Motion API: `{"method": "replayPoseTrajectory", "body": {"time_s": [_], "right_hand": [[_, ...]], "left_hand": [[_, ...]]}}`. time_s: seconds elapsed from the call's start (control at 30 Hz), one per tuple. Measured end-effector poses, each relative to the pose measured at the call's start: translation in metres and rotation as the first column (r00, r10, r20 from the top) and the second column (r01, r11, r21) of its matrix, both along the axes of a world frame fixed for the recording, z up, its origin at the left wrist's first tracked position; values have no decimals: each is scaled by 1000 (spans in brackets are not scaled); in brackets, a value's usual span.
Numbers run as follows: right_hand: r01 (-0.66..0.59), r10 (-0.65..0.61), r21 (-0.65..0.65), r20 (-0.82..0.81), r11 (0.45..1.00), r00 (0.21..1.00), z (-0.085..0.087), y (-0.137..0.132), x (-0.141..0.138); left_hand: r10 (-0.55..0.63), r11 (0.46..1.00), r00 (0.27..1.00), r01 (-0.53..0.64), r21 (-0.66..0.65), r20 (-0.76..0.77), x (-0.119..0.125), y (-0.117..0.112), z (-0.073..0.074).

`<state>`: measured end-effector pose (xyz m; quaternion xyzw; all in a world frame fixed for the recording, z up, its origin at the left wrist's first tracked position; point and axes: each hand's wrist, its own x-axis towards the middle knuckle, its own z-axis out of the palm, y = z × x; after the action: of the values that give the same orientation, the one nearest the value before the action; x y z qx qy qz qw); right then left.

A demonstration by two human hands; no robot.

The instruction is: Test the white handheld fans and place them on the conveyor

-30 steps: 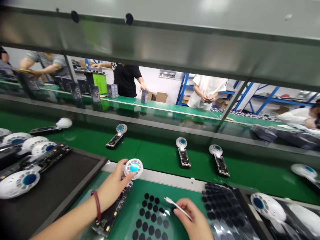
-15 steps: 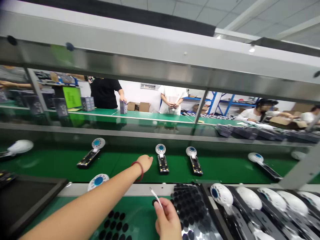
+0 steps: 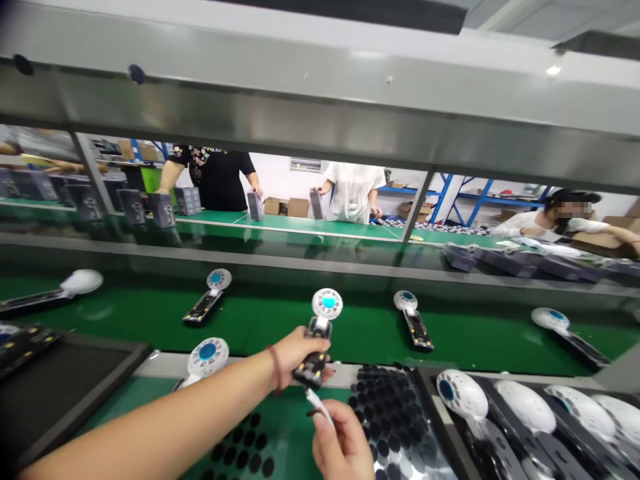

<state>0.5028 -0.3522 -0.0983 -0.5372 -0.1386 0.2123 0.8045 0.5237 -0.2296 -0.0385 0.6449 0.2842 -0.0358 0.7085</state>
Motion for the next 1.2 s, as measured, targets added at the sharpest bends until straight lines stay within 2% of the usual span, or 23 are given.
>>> {"method": "replayPoseTrajectory", "body": {"time_s": [0.07,0.13,0.2,0.27,0.37,0.43,0.5,0.6,0.67,0.93,1.03,1.2], "right_hand": [[-49,48,-36,-24,998,999,6,-3,-4],[-113,112,-131,-10,985,994,14,-5,-11],[-175,220,-310,118,934,968,21,-5,-21],[-167,339,-483,294,860,893,26,-3,-31],[-120,452,-581,470,805,758,24,2,-44],[-111,507,-612,524,783,685,22,4,-50],[-105,547,-647,534,755,645,20,3,-52],[-110,596,-696,510,710,620,21,1,-53],[-113,602,-703,502,703,621,22,0,-53],[-95,540,-644,541,759,644,17,0,-57],[-72,552,-652,570,754,609,17,-1,-57],[-13,605,-696,614,718,506,18,-2,-57]], "left_hand": [[49,996,997,-44,-76,68,-60,-5,-6],[49,989,995,-36,-143,87,-113,-10,-20],[61,981,983,-28,-190,173,-149,-12,-38],[98,981,968,-55,-186,232,-167,-13,-54],[118,986,972,-91,-138,202,-170,-14,-63],[112,990,980,-96,-105,166,-167,-17,-59],[120,992,981,-113,-52,152,-164,-20,-54],[151,987,981,-157,43,124,-165,-25,-50],[148,984,983,-157,82,105,-167,-27,-50],[113,985,988,-125,119,103,-166,-26,-54],[98,986,989,-111,128,107,-167,-25,-52],[51,997,998,-53,61,43,-169,-22,-50]]}}
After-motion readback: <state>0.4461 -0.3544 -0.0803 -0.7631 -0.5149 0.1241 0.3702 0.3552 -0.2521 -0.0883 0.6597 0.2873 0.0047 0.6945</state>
